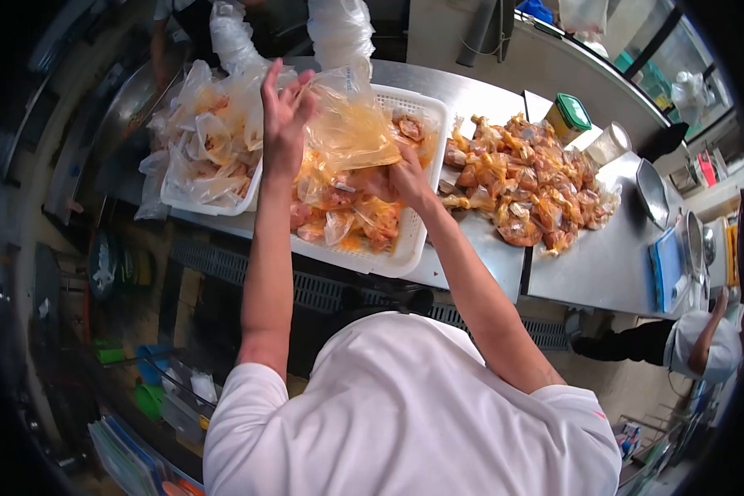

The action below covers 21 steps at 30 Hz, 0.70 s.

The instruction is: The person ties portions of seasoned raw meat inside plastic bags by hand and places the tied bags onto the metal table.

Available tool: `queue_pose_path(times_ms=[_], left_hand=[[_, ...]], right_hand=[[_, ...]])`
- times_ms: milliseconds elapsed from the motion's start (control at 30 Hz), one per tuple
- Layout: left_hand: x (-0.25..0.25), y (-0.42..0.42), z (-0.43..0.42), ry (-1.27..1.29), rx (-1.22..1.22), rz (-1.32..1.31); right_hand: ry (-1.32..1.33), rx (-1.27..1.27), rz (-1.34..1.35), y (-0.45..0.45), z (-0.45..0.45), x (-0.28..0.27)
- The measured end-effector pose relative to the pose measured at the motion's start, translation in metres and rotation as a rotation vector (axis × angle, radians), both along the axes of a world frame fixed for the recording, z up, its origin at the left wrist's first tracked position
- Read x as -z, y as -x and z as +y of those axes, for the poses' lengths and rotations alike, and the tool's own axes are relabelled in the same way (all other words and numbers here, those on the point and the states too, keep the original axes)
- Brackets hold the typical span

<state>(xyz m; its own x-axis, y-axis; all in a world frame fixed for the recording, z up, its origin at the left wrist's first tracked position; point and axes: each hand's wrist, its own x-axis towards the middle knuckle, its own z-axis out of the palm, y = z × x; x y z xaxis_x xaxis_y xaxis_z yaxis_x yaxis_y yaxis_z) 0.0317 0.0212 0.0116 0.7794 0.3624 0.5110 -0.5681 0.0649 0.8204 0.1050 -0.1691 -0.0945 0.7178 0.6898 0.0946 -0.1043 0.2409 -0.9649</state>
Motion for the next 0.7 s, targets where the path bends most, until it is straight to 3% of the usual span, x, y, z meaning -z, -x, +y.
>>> queue_pose_path(times_ms=[67, 133, 167, 200, 233, 300, 333, 367, 400, 433, 500, 533, 567, 600, 700], left_hand=[[0.038, 0.006, -0.015, -0.189, -0.053, 0.152], [0.107, -0.007, -0.029, -0.223, -0.055, 0.14], [0.104, -0.002, -0.034, -0.223, -0.056, 0.138], [0.095, 0.007, -0.041, -0.024, 0.01, 0.317], [0.088, 0.013, -0.047, 0.179, 0.077, 0.495], [0.072, 0.019, -0.054, 0.164, 0.034, 0.422], [0.057, 0.022, -0.053, -0.004, -0.085, 0.356], [0.05, 0.024, -0.051, -0.174, -0.203, 0.289], [0.056, 0.018, -0.039, -0.186, -0.189, 0.221], [0.047, 0.015, -0.033, -0.186, -0.191, 0.221], [0.031, 0.009, -0.025, 0.261, 0.059, 0.133], [0.029, 0.002, -0.021, 0.413, 0.074, 0.158], [0.037, -0.008, -0.008, 0.414, 0.068, 0.154], [0.055, -0.021, 0.013, 0.606, 0.287, 0.178], [0.047, -0.028, 0.004, 0.71, 0.105, 0.293]], right_hand=[[-0.111, 0.066, 0.05, 0.003, 0.002, -0.004], [-0.218, 0.112, 0.092, 0.009, 0.011, -0.018], [-0.278, 0.127, 0.278, 0.013, 0.014, -0.032], [-0.334, 0.143, 0.464, 0.015, 0.015, -0.039], [-0.33, 0.143, 0.464, 0.012, 0.015, -0.037], [-0.284, 0.12, 0.258, 0.004, 0.016, -0.034], [-0.283, 0.113, 0.259, 0.0, 0.013, -0.035], [-0.109, 0.016, 0.167, -0.004, 0.008, -0.037], [0.064, -0.079, 0.073, -0.006, 0.006, -0.037], [0.063, -0.081, 0.073, -0.003, 0.009, -0.032], [0.263, 0.004, -0.285, 0.01, 0.015, -0.018], [0.41, -0.005, -0.472, 0.011, 0.013, -0.014], [0.41, -0.011, -0.476, 0.014, 0.011, -0.011], [0.466, -0.086, -0.486, 0.016, 0.01, -0.005], [0.559, -0.148, -0.358, 0.028, 0.016, 0.023]])
